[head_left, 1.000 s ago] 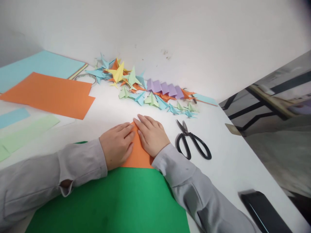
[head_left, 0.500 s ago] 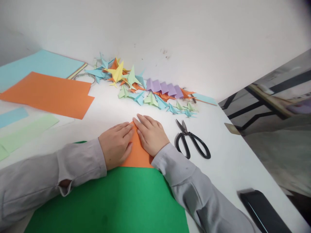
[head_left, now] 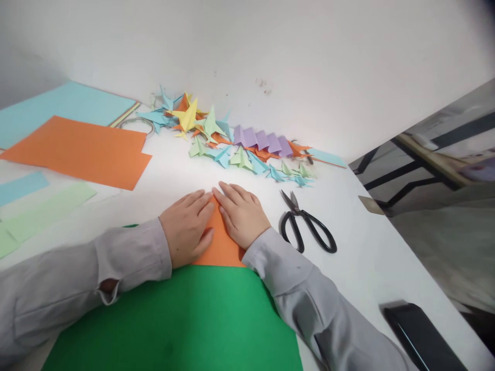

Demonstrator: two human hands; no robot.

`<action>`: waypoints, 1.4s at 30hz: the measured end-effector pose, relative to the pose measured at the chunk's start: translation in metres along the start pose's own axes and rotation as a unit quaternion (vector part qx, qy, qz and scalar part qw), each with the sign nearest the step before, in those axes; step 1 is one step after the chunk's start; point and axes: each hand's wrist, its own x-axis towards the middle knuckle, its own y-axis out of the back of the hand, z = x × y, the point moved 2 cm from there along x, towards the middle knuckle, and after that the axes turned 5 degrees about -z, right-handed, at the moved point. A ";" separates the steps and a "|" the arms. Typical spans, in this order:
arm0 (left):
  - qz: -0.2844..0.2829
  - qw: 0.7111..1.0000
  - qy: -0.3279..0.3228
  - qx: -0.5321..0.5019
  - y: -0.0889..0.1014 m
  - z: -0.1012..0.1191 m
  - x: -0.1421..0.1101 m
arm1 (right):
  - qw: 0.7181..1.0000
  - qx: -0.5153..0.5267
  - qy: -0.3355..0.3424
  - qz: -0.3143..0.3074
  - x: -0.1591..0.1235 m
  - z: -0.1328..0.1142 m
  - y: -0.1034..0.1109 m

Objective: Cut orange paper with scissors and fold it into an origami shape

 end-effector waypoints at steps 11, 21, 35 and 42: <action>-0.029 0.999 -0.005 0.037 -0.001 -0.003 0.001 | 1.000 0.001 0.002 0.007 0.000 0.001 0.000; -0.026 0.999 -0.005 0.033 -0.001 -0.003 0.001 | 1.000 0.003 0.000 0.001 0.000 0.001 0.000; -0.029 0.999 -0.003 0.041 -0.003 -0.003 0.002 | 1.000 0.007 -0.002 0.006 0.000 0.000 0.000; -0.047 0.997 0.005 0.055 -0.002 -0.001 0.002 | 1.000 0.002 -0.004 -0.001 0.001 0.000 -0.001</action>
